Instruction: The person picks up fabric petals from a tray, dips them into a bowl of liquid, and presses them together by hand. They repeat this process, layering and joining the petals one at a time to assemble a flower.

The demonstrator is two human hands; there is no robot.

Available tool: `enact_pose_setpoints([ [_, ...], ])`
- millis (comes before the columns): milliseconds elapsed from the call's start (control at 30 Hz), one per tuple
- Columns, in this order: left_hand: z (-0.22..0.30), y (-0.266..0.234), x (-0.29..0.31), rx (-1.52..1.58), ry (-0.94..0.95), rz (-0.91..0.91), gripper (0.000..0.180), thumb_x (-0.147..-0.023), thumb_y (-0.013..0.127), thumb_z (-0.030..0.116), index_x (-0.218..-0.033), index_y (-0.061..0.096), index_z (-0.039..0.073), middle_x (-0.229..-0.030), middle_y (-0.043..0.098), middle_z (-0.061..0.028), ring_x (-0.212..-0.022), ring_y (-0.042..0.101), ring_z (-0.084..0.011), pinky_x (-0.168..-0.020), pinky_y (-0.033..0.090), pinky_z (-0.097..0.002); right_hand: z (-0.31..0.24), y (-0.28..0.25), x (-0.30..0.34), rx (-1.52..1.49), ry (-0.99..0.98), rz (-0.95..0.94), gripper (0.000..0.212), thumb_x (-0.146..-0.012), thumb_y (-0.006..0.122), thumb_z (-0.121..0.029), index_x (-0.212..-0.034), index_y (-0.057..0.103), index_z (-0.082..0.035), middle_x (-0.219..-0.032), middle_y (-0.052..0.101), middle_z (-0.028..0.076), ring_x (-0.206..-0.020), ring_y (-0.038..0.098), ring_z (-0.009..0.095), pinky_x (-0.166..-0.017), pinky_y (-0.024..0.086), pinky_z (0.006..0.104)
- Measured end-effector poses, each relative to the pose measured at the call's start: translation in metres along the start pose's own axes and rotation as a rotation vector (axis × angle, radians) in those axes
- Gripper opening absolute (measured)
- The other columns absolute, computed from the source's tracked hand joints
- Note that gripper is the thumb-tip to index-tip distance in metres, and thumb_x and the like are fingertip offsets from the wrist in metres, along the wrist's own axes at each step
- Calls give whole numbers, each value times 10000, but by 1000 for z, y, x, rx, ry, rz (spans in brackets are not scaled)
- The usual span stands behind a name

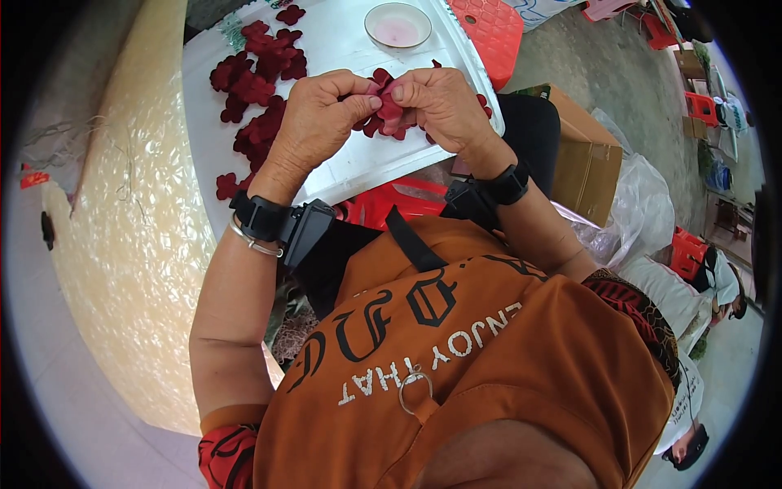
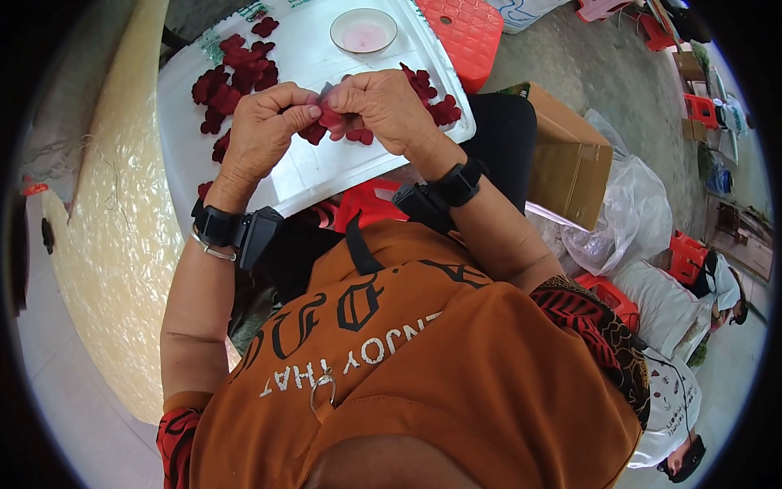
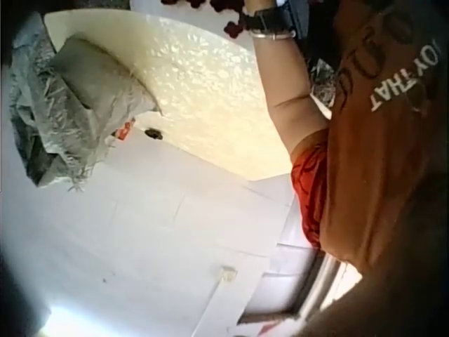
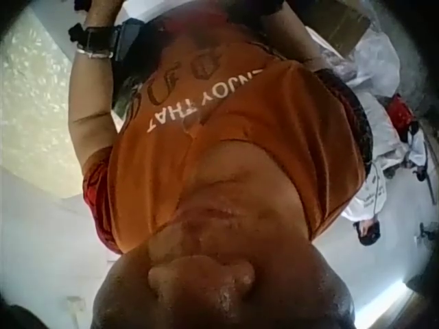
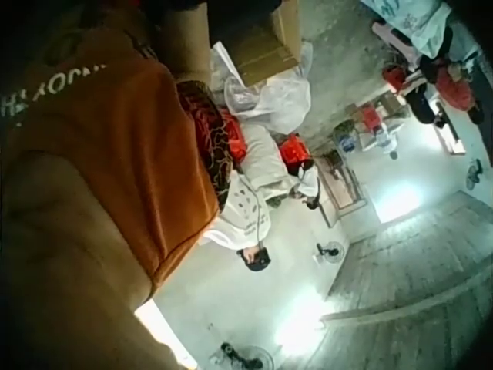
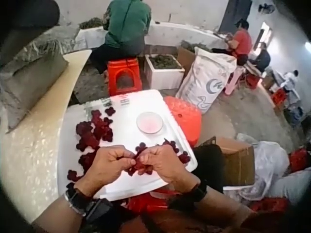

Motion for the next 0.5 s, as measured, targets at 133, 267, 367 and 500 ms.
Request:
enact_pose_setpoints([
  [133, 2, -1, 0, 25, 7, -1, 132, -757, 658, 71, -836, 642, -33, -661, 613, -47, -581, 535, -72, -535, 452, -215, 0, -1, 0, -20, 29, -17, 242, -821, 598, -136, -884, 595, 97, -764, 609, 159, -618, 603, 212, -571, 533, 323],
  [267, 6, -1, 1, 96, -28, -54, 168, -721, 695, 78, -833, 643, -37, -662, 615, -50, -581, 536, -72, -533, 451, -214, 0, -4, 1, -44, 41, -77, 260, -823, 594, -152, -896, 596, 97, -760, 611, 163, -629, 613, 240, -563, 527, 325],
  [367, 8, -1, 2, 105, -40, -75, 197, -694, 718, 80, -832, 644, -40, -661, 614, -52, -581, 537, -73, -532, 451, -213, -2, 0, 2, -40, 20, -66, 256, -823, 592, -146, -900, 597, 98, -753, 611, 165, -635, 620, 254, -549, 521, 323],
  [500, 8, -1, 2, 48, -19, -71, 226, -665, 737, 79, -831, 644, -44, -664, 614, -52, -581, 541, -76, -531, 450, -214, -2, 0, 3, -12, 35, -36, 208, -815, 578, -98, -883, 597, 98, -739, 609, 162, -644, 628, 266, -535, 517, 322],
])
Point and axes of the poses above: each hand's wrist, its own x-axis away from the middle knuckle, its own y-axis out of the palm, z = x × y, the point moved 1 cm from there along -x, towards the middle knuckle
